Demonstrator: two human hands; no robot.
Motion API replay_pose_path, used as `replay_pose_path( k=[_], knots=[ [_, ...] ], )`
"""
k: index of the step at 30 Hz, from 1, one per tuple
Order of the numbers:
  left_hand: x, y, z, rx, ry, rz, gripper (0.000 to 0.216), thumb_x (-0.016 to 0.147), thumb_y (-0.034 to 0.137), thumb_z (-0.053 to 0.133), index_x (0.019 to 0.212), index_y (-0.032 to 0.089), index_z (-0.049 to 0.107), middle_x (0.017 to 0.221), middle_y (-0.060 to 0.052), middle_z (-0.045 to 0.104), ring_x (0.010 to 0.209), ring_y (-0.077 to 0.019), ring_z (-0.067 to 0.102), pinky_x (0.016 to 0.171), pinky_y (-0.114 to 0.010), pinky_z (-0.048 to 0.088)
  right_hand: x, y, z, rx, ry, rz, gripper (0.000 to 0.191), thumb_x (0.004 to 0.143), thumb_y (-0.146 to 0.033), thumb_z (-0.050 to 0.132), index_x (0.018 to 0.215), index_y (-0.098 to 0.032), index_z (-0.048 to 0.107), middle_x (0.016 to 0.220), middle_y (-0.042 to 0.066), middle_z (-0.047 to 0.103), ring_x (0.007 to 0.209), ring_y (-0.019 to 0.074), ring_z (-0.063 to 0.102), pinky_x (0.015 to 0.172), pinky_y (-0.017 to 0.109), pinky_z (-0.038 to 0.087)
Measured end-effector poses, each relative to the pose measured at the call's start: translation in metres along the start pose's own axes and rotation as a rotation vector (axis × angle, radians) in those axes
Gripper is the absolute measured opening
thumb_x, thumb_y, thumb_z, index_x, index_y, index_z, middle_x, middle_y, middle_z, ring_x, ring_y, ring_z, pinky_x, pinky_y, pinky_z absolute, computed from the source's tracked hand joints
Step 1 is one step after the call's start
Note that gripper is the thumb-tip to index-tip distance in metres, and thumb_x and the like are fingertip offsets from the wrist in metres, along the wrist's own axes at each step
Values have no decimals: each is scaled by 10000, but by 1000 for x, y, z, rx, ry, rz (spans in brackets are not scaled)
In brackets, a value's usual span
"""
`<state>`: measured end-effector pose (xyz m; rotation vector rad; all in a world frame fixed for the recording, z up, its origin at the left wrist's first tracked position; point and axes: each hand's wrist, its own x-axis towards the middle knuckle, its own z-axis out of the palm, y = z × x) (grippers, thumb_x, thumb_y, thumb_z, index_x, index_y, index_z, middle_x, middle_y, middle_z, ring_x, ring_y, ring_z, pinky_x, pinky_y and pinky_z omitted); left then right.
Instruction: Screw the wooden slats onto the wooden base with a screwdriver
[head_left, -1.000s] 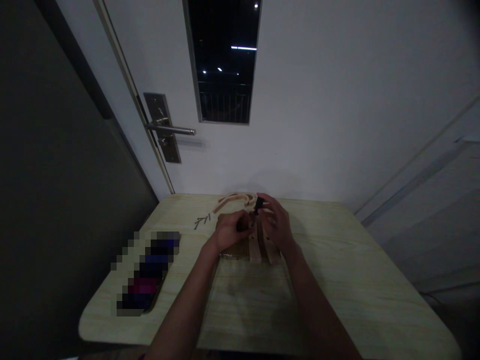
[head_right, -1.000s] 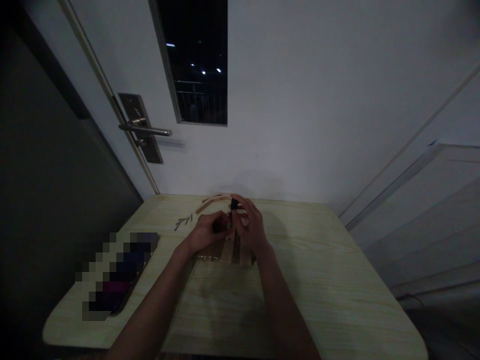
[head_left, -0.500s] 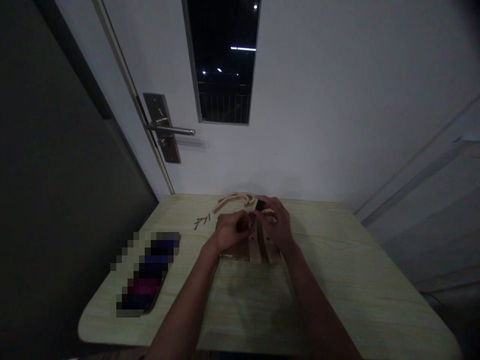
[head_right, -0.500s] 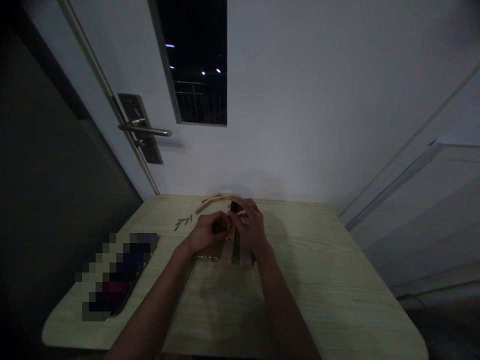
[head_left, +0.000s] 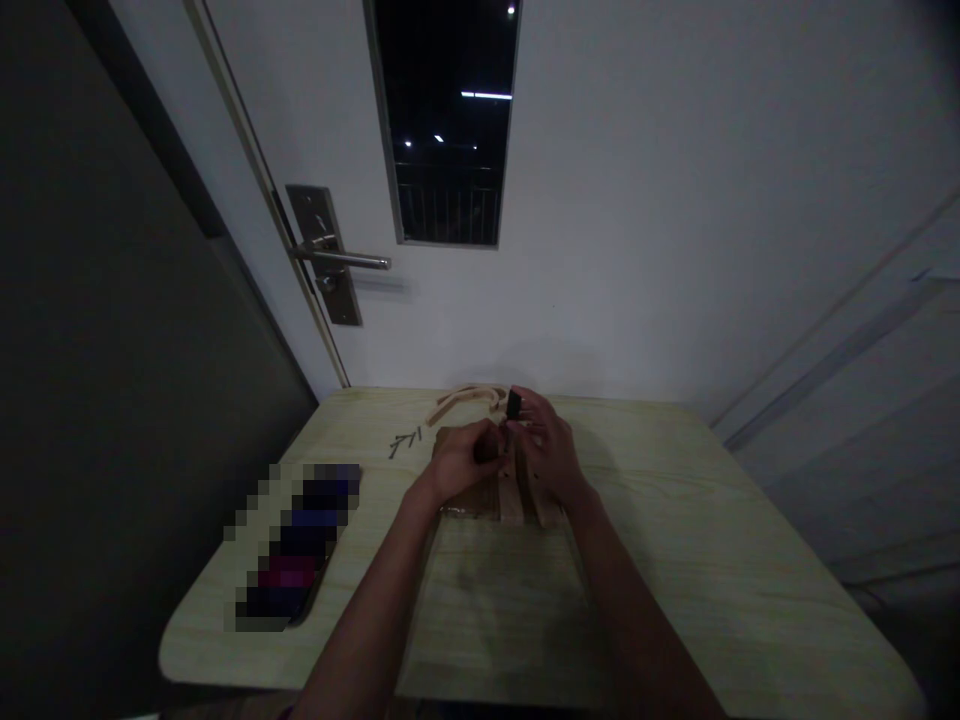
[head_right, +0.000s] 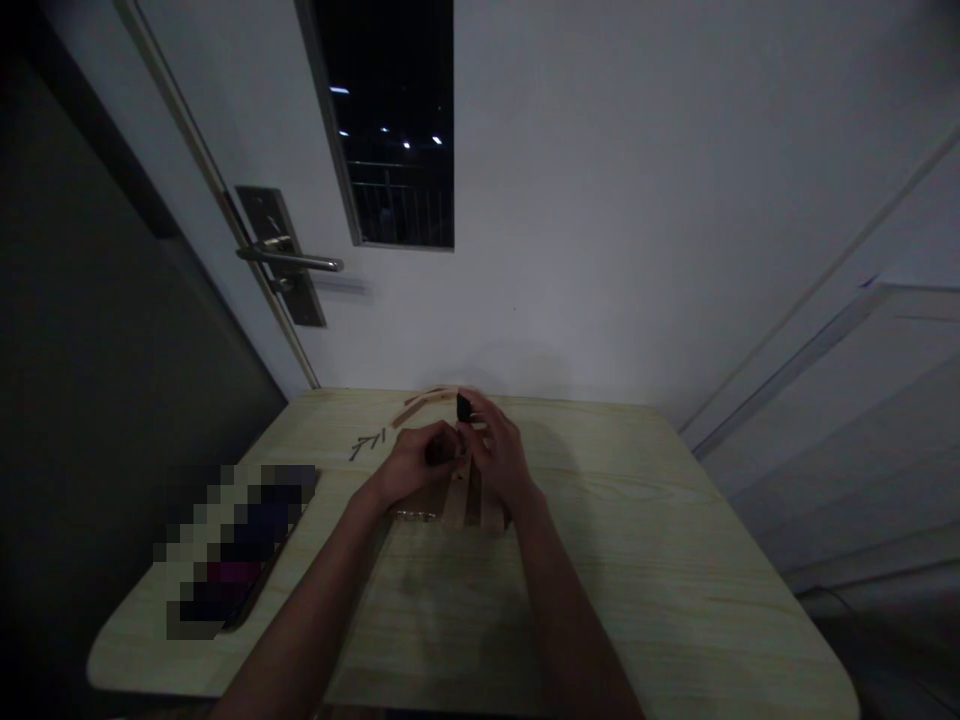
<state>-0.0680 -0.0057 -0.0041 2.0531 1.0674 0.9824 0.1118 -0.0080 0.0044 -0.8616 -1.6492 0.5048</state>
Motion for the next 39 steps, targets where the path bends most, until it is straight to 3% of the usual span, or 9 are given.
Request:
replay_pose_path(
  k=[4,10,19,30,33,39],
  knots=[
    [0,-2,0,11,1,-1,144,791,274,717,853,183,625,765,15,634,691,-135,544,665,-246,413,0,1,0,-6,7,-6,398,915,-264,656,1312,-287,639,1280,88,709,960,195,733,756,345,655],
    [-1,-7,1,19,-1,22,153,798,268,725,902,194,640,830,8,674,749,-146,588,710,-254,452,-1,0,0,-37,15,-75,413,969,-247,536,1375,-275,599,1237,93,729,956,189,735,772,344,644],
    [2,-1,-2,-13,-23,15,150,776,266,714,847,187,608,714,40,599,661,-126,527,642,-236,403,-2,5,1,-42,8,-52,443,963,-285,565,1406,-303,575,1110,71,744,788,162,708,659,297,630],
    [6,-5,-1,68,-15,16,187,784,314,716,883,183,627,771,2,652,707,-157,582,671,-259,440,2,3,-3,17,-62,-30,515,940,-321,606,1448,-279,532,1158,79,717,706,123,665,570,235,574],
    [6,-6,-1,67,-22,17,214,781,343,726,883,182,629,776,-1,654,716,-161,591,681,-264,453,1,4,-3,38,-66,-7,526,948,-307,579,1467,-269,501,1064,65,737,694,121,664,542,212,542],
    [5,-5,-2,46,-35,28,219,792,349,727,898,189,621,785,1,653,718,-157,591,670,-260,444,3,6,-2,-9,-32,-17,532,906,-279,627,1430,-279,537,981,26,724,493,65,482,457,200,450]
  ],
)
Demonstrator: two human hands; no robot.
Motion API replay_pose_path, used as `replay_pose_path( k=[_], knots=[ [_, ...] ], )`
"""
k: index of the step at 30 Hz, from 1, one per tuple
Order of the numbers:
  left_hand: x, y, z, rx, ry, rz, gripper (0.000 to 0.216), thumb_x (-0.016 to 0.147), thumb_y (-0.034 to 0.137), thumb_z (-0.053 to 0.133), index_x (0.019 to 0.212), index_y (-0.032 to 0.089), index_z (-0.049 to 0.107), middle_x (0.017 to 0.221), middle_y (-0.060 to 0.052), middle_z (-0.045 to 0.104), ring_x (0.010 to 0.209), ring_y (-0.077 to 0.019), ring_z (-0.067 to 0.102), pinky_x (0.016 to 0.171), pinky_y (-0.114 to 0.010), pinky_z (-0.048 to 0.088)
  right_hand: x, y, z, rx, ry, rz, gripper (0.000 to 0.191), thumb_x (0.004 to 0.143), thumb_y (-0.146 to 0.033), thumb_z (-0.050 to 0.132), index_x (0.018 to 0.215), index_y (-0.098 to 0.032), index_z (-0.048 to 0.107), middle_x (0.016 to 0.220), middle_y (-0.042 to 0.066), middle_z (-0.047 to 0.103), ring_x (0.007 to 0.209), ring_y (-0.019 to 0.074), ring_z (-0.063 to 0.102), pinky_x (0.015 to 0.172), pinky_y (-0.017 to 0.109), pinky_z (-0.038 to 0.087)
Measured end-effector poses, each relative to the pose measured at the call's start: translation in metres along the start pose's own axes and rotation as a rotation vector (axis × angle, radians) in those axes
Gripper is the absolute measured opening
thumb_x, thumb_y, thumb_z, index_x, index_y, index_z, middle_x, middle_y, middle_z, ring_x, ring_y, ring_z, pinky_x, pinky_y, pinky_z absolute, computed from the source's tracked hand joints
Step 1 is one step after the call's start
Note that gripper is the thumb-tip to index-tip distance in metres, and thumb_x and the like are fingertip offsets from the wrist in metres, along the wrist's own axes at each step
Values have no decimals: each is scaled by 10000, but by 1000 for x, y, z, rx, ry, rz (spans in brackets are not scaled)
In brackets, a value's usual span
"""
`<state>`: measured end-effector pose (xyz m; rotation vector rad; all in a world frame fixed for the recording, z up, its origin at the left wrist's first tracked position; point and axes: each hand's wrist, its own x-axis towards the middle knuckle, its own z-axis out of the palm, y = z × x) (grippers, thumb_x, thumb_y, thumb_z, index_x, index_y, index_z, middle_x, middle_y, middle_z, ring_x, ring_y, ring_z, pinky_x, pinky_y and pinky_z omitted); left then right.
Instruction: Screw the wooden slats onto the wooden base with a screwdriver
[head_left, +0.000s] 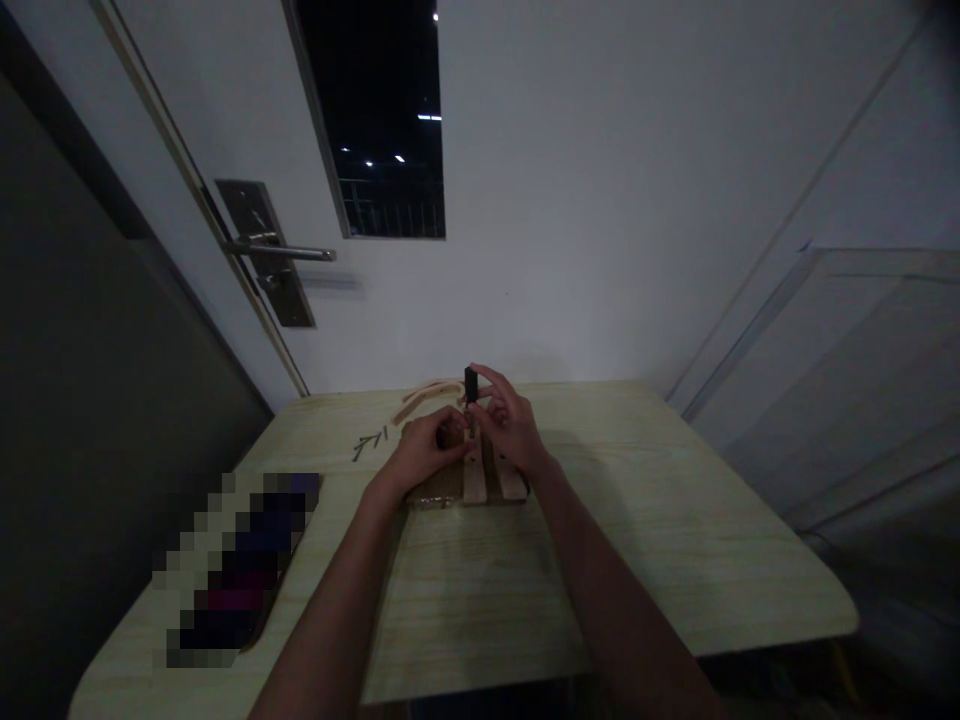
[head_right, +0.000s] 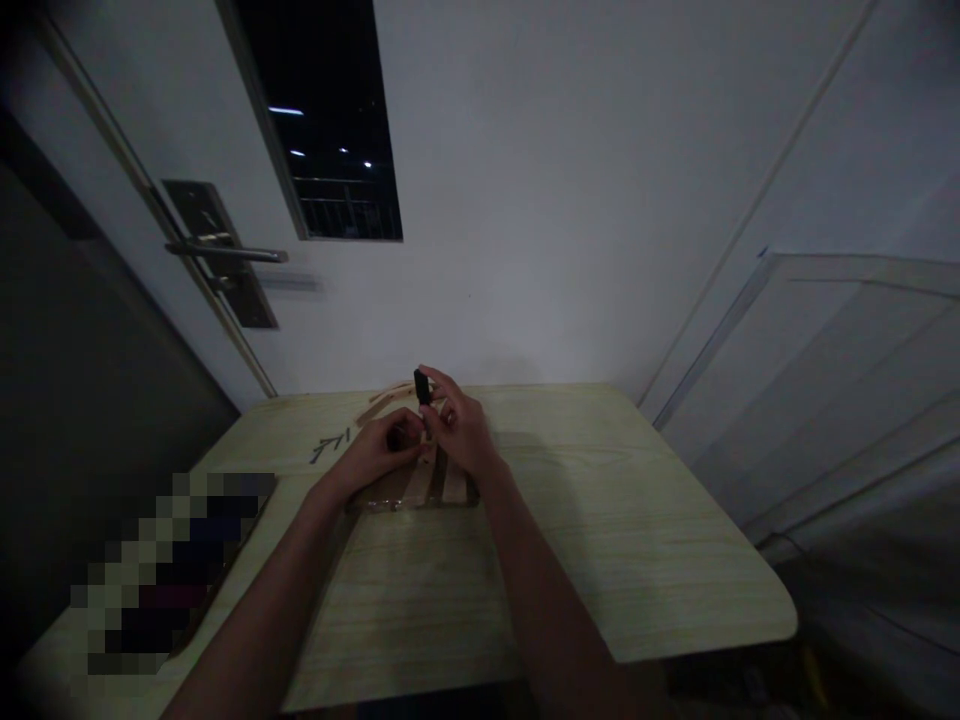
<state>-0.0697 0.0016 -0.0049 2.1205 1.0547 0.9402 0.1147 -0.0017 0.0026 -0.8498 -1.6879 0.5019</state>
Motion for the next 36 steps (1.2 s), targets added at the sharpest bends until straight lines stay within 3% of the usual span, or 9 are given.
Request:
replay_pose_path(
  k=[6,11,15,20,24,28,36],
  knots=[
    [0,1,0,-3,9,15,202,786,307,735,905,185,626,781,1,654,710,-154,579,665,-262,435,1,-4,-2,-8,20,25,511,865,-277,679,1369,-305,597,962,8,713,498,67,488,487,213,485],
    [0,-1,1,-1,-2,2,200,792,313,735,894,183,622,768,3,634,694,-154,565,650,-261,441,-1,-7,-3,34,4,25,470,929,-323,592,1396,-276,571,1080,55,739,483,53,517,437,190,454],
    [0,-1,0,18,0,-5,178,791,294,730,886,185,627,792,-5,647,729,-163,587,689,-272,460,0,-6,-2,63,-6,40,454,932,-328,588,1382,-274,578,1003,44,744,512,69,542,453,186,463],
    [0,1,0,-11,3,-9,194,791,321,730,880,187,621,790,-7,650,726,-161,586,675,-264,448,2,-1,0,-15,25,10,534,893,-308,661,1418,-294,560,924,6,700,442,53,419,401,191,376],
    [0,0,1,5,19,-6,207,785,330,732,886,188,622,798,-10,650,727,-161,576,674,-262,445,2,-2,-1,-51,21,-52,489,909,-290,655,1393,-277,590,1001,31,702,462,42,410,455,198,433],
    [0,-2,2,-3,5,-9,209,789,330,723,904,187,622,798,-10,640,746,-170,580,700,-274,458,1,-4,-3,-53,-29,-56,496,961,-286,569,1453,-237,526,1141,86,713,484,37,457,464,191,439],
    [0,1,0,-9,-7,-16,215,785,350,719,879,190,611,782,-6,632,730,-168,578,685,-275,454,1,2,-1,2,6,-41,504,939,-294,604,1435,-232,537,895,14,690,477,46,465,442,177,390]
  ],
)
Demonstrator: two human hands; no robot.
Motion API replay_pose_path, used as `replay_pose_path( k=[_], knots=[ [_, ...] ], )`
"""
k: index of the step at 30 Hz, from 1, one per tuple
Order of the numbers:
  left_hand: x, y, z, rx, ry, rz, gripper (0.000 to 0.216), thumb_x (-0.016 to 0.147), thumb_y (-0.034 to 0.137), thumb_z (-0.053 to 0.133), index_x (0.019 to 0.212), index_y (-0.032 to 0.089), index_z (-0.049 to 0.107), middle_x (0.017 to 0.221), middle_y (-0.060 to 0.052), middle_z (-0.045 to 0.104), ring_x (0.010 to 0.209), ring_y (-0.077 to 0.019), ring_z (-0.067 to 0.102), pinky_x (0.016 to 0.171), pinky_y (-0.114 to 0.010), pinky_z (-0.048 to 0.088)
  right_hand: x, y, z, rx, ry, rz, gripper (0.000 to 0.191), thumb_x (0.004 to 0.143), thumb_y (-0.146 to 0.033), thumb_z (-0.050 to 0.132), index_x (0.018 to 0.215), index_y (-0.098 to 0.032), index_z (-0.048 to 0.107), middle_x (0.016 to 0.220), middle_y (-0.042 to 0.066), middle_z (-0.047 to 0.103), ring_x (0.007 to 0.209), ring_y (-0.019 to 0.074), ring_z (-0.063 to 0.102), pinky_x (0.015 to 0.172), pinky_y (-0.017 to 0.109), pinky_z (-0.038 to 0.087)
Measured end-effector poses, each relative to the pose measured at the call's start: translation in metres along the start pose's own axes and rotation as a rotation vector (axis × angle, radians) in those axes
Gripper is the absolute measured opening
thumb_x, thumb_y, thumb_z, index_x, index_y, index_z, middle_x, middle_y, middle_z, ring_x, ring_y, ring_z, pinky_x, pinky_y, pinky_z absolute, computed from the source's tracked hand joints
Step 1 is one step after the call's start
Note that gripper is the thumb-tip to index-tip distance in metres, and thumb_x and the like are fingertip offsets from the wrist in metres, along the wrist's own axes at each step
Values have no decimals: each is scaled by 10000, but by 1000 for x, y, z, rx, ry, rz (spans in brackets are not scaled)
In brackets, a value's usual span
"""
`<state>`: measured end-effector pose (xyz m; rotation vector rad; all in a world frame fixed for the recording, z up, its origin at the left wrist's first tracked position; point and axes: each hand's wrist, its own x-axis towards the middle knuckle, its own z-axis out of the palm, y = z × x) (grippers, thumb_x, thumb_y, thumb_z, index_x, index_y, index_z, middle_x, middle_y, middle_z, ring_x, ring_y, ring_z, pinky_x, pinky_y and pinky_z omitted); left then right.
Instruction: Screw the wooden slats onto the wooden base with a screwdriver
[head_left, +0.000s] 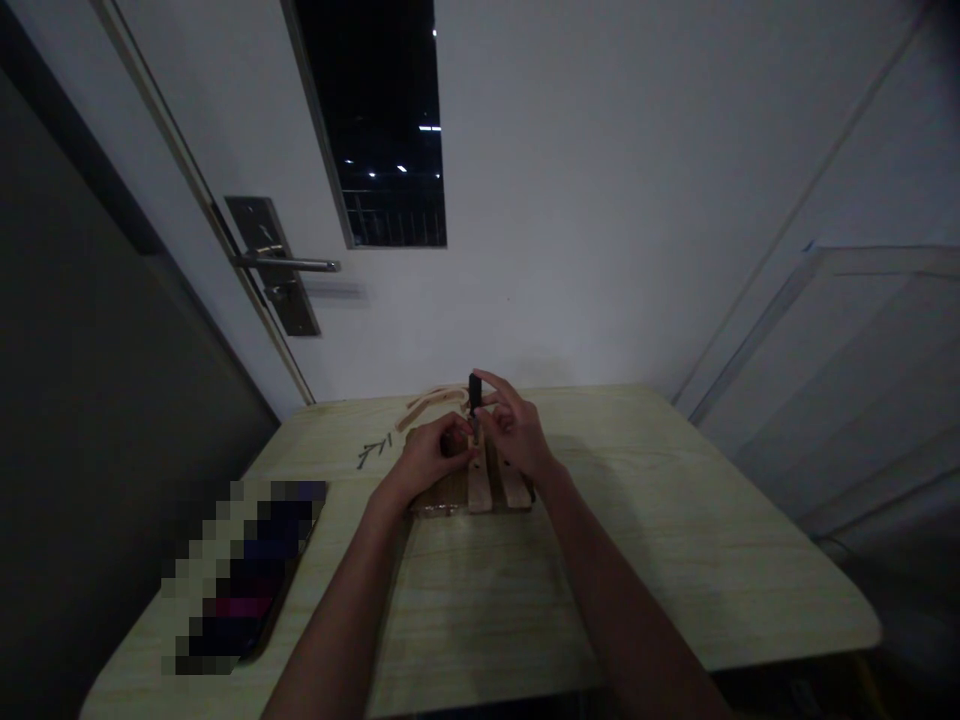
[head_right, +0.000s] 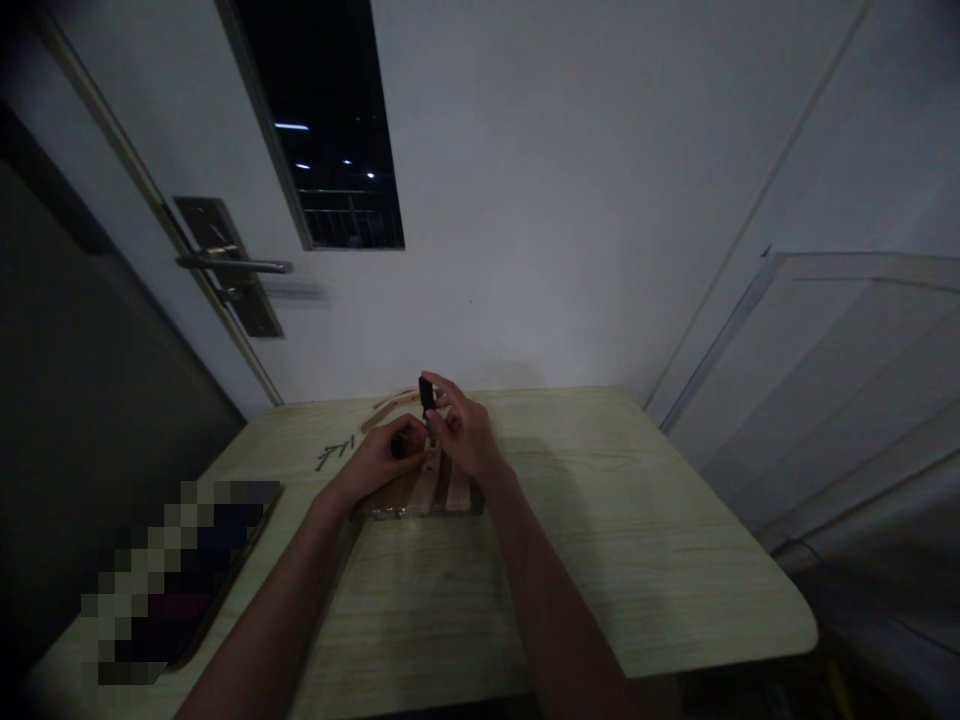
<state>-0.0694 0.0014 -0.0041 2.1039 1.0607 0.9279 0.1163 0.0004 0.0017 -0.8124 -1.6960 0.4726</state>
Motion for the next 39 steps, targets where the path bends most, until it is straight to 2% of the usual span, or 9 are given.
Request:
replay_pose_path(
  k=[6,13,17,21,24,29,33,39],
  knots=[
    [-1,-1,0,8,9,18,199,782,325,722,887,187,624,815,-11,664,751,-172,595,705,-283,460,1,-1,1,-4,24,-16,490,894,-251,657,1379,-243,590,887,-4,666,450,29,416,445,176,400],
    [0,-3,0,52,40,15,201,780,314,740,920,194,659,814,-14,686,757,-180,613,688,-271,469,-2,-5,-2,-8,-49,10,485,982,-338,535,1454,-226,512,1035,66,716,489,42,531,483,186,459],
    [-1,-1,0,26,19,13,185,779,293,724,914,190,649,811,-9,681,747,-172,609,697,-275,467,-2,-2,0,25,-28,50,485,953,-334,587,1426,-243,536,988,45,708,533,58,559,483,176,452],
    [0,2,0,-4,8,19,172,766,290,712,865,186,616,799,-5,663,728,-161,589,683,-271,443,-1,-1,3,6,12,57,513,900,-269,645,1406,-265,560,937,18,694,492,54,481,451,182,417],
    [0,2,0,-14,12,7,178,766,306,705,850,187,602,767,3,637,685,-151,562,650,-265,429,-1,-3,3,-20,18,38,527,875,-263,672,1393,-275,574,960,17,693,477,49,445,467,199,440],
    [0,-2,1,-2,17,17,189,772,323,714,859,193,608,767,3,639,696,-154,564,654,-263,431,-2,-6,0,-10,-31,36,509,946,-320,576,1445,-234,525,1044,61,719,521,53,525,490,191,461],
    [0,-6,2,10,11,19,192,776,331,713,871,196,615,780,2,644,710,-159,568,670,-266,437,-2,-6,1,21,-33,48,501,952,-314,556,1444,-226,521,1000,54,721,566,68,583,500,180,470],
    [0,-4,1,21,15,15,215,781,341,718,903,195,619,801,-3,654,741,-170,592,696,-276,451,-1,-4,4,8,30,50,485,891,-254,644,1373,-256,588,945,19,694,490,45,487,462,178,431]
  ],
)
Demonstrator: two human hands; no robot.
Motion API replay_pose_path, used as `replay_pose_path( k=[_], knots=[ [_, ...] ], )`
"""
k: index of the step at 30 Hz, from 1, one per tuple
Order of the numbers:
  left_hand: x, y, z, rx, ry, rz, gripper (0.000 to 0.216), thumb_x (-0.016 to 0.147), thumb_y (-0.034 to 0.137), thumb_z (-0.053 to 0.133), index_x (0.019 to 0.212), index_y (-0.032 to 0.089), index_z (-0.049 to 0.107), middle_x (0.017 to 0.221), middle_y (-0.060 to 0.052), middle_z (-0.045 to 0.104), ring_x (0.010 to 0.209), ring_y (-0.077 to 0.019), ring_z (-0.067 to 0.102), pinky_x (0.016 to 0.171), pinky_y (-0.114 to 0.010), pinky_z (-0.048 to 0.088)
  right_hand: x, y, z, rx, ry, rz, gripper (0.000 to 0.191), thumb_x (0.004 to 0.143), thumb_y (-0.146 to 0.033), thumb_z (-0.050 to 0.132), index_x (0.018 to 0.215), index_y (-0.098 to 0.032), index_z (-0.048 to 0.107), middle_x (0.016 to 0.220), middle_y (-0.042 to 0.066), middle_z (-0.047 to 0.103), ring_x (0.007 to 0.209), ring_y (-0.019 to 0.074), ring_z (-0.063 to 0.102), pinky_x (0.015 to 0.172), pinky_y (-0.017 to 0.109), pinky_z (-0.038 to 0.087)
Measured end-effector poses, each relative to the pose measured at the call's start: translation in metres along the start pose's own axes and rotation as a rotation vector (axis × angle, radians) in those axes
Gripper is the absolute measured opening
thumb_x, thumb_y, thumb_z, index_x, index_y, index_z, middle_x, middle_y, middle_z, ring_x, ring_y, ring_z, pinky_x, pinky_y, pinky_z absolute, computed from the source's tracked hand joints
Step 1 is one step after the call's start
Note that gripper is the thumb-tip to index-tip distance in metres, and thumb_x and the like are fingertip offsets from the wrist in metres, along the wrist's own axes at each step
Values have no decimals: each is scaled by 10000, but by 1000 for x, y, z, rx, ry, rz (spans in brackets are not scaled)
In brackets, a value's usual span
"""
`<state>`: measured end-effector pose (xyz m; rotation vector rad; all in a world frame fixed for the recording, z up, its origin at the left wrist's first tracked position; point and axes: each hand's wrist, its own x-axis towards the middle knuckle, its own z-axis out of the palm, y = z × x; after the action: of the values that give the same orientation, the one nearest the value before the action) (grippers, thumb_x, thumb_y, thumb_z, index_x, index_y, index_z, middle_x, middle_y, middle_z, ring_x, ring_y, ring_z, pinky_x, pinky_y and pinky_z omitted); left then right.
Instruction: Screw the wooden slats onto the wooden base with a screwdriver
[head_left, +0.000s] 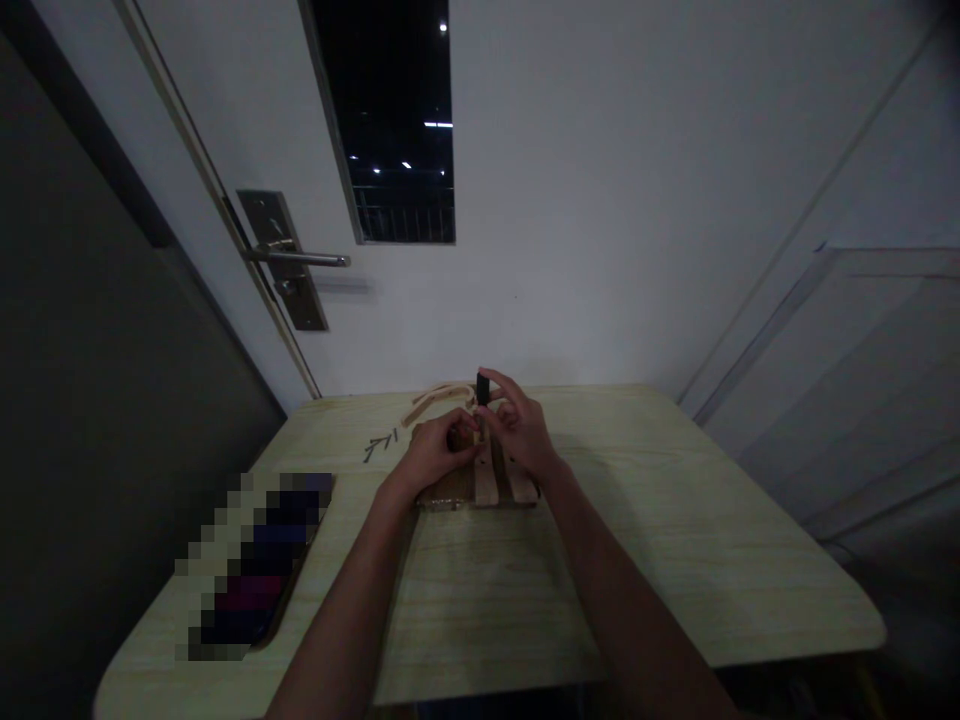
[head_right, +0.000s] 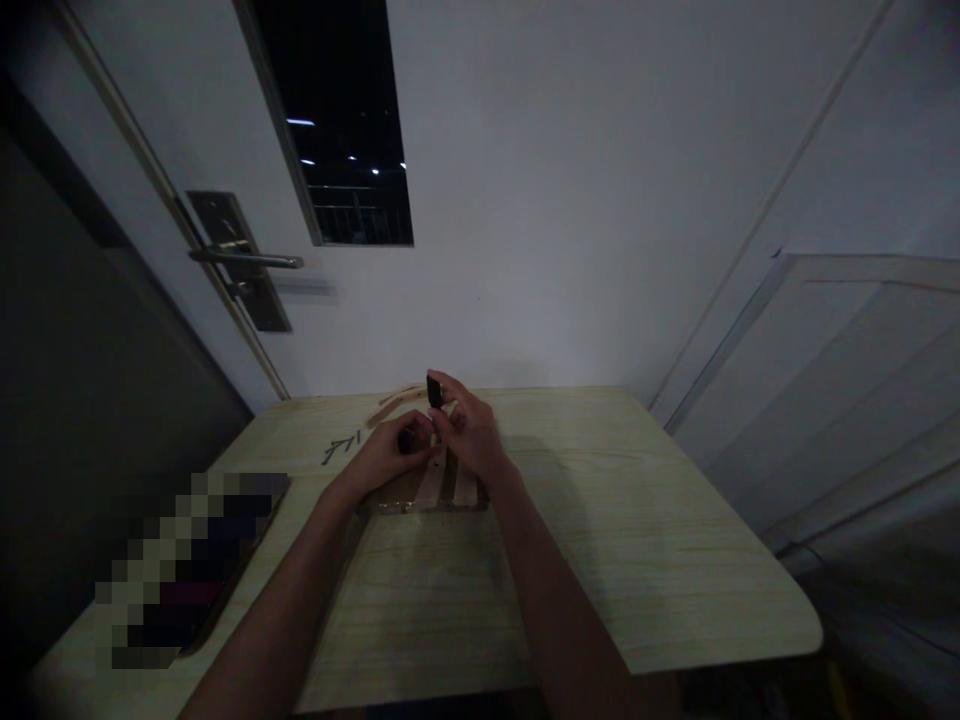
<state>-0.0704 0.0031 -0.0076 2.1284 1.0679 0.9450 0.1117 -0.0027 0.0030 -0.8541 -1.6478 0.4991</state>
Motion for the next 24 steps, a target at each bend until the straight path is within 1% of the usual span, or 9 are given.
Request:
replay_pose_path(
  k=[3,5,7,10,13,17,19,22,24],
  knots=[
    [-1,4,-1,-1,2,5,177,775,303,713,878,192,621,812,-8,668,754,-173,606,708,-282,457,-1,0,-1,-14,-7,-2,504,882,-268,667,1380,-264,586,958,21,702,492,49,487,470,188,441],
    [-2,6,-1,-4,2,5,150,772,270,705,873,191,626,805,-6,671,743,-170,604,698,-279,452,-2,-1,-2,-15,-20,10,506,914,-306,633,1412,-251,561,981,41,719,512,61,521,473,195,451],
    [-3,7,-1,-19,1,-2,159,779,264,702,902,189,633,797,-3,670,730,-167,600,684,-274,447,-2,-1,-3,2,-35,25,489,954,-342,577,1428,-226,545,1007,68,736,516,67,545,472,199,454],
    [-4,6,-1,-26,1,2,178,783,265,707,931,189,643,821,-5,681,755,-172,610,704,-279,456,-2,-1,-3,10,-32,25,486,951,-355,581,1416,-215,549,975,64,747,507,71,545,461,198,440],
    [-4,5,0,4,11,0,186,779,270,722,932,190,652,835,-7,687,765,-174,610,711,-282,455,0,-2,-3,-11,-8,12,479,925,-335,621,1389,-226,570,902,32,729,481,63,497,441,189,408],
    [-3,5,0,4,19,4,181,779,281,733,907,188,645,827,-6,683,756,-170,604,707,-281,456,1,-3,-2,-46,11,-1,478,894,-322,666,1360,-236,599,885,11,702,455,48,434,429,190,398],
    [-3,6,0,-1,23,0,187,781,301,738,896,188,643,811,-3,677,743,-170,598,698,-281,454,0,-3,-3,-46,8,2,481,899,-350,663,1362,-236,599,909,20,700,465,48,465,428,189,410],
    [-3,6,0,-22,15,5,207,790,317,733,926,187,647,803,-3,675,743,-171,602,696,-282,452,-1,-3,-4,-32,-5,5,449,952,-395,584,1368,-229,596,964,55,722,499,63,545,436,194,439],
    [-4,6,-1,-37,8,7,210,787,307,728,939,187,647,806,-3,677,742,-170,605,697,-283,452,-1,-3,-4,-28,-10,0,431,974,-405,540,1361,-224,598,981,70,741,504,72,566,430,197,442]
  ],
)
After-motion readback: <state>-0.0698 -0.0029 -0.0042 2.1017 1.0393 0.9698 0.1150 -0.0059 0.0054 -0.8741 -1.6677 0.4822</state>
